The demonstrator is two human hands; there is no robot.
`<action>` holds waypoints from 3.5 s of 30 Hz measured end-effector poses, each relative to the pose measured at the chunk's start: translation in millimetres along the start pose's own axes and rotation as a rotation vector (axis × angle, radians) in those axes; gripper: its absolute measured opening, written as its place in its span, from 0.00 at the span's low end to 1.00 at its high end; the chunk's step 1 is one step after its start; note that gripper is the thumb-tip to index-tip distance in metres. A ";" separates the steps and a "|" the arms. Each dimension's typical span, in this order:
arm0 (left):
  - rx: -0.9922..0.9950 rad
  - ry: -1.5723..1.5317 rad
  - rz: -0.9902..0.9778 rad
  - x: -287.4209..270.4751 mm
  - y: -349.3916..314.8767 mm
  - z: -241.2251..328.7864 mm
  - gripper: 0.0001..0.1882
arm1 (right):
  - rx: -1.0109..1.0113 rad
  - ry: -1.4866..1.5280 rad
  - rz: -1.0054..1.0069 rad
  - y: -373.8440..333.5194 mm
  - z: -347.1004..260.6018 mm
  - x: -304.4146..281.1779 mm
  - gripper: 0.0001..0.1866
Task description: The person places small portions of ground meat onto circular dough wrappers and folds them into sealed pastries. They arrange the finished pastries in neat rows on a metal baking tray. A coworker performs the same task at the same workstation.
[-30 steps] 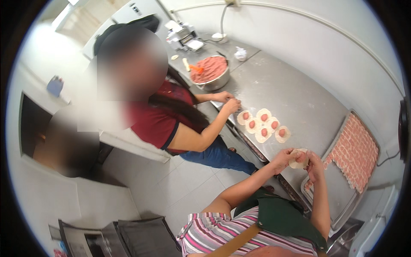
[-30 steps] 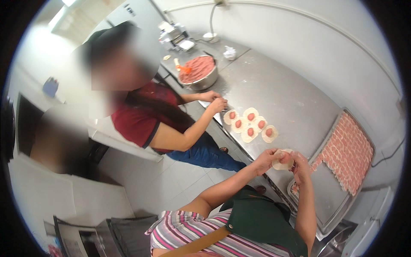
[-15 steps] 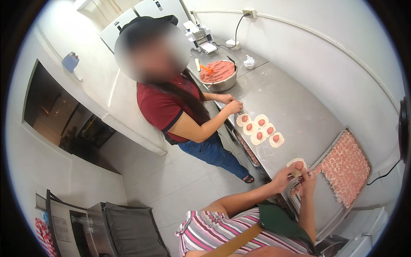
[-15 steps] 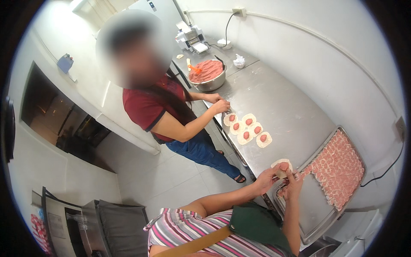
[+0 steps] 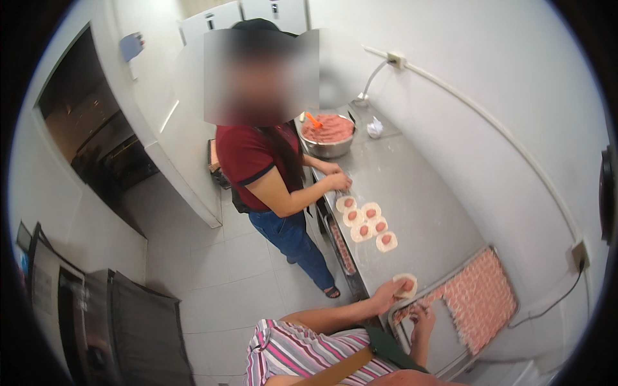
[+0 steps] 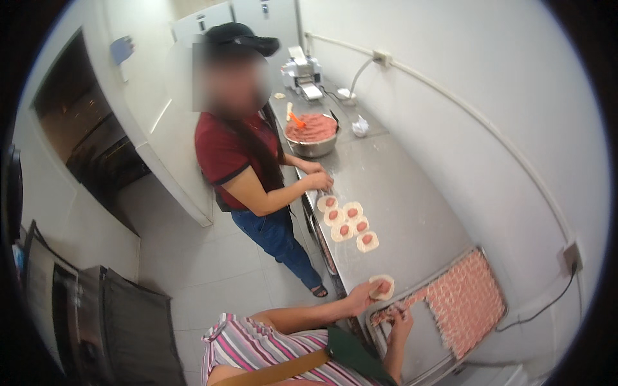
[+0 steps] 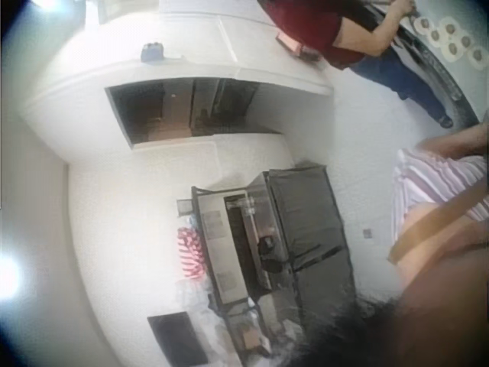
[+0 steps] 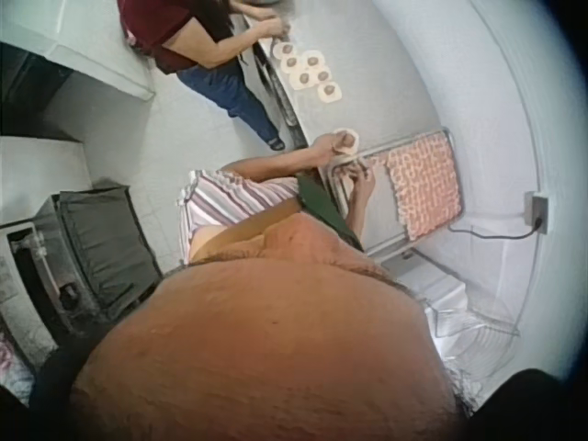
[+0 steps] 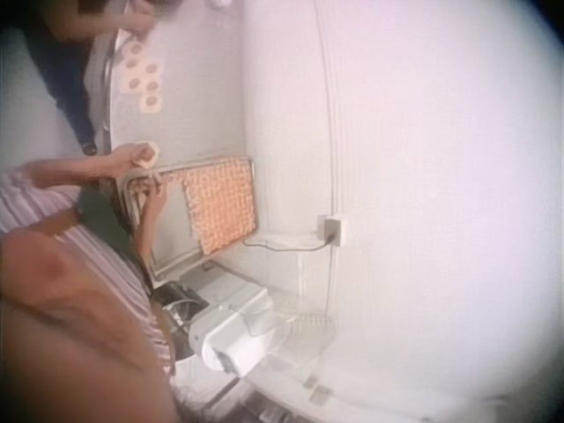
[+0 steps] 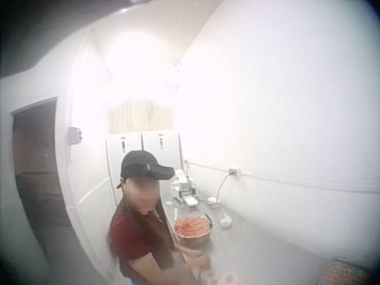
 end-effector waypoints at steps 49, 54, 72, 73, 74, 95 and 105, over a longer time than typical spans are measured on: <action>-0.162 0.058 0.091 6.8 -35.0 -33.8 0.19 | 0.177 -0.175 -0.249 -70.6 3.2 -10.8 0.13; -0.211 0.054 0.010 44.3 -49.6 -23.5 0.20 | 0.127 -0.158 -0.205 -73.3 8.3 -24.6 0.13; -0.193 0.182 -0.262 66.4 -62.4 -46.0 0.17 | 0.137 -0.174 -0.043 -93.9 17.6 -43.4 0.17; -0.199 0.196 -0.258 63.7 -62.0 -47.5 0.17 | 0.126 -0.050 -0.006 -89.9 20.8 -48.2 0.18; -0.218 0.199 -0.259 61.4 -61.6 -49.7 0.17 | 0.115 0.073 0.030 -82.6 25.7 -53.5 0.20; -0.269 0.249 -0.327 77.5 -73.5 -39.0 0.13 | -0.016 0.365 0.086 -70.0 14.4 -47.7 0.08; -0.395 0.216 -0.346 70.5 -74.4 -43.2 0.16 | -0.038 0.415 0.036 -65.2 12.2 -47.5 0.08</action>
Point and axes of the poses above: each hand's wrist, its own y-axis towards the middle knuckle, its own x-axis out of the palm, z = x × y, the point moved 5 cm from there along y, towards the middle knuckle, and after that the axes turned 9 degrees about x, right-handed, at the moved point
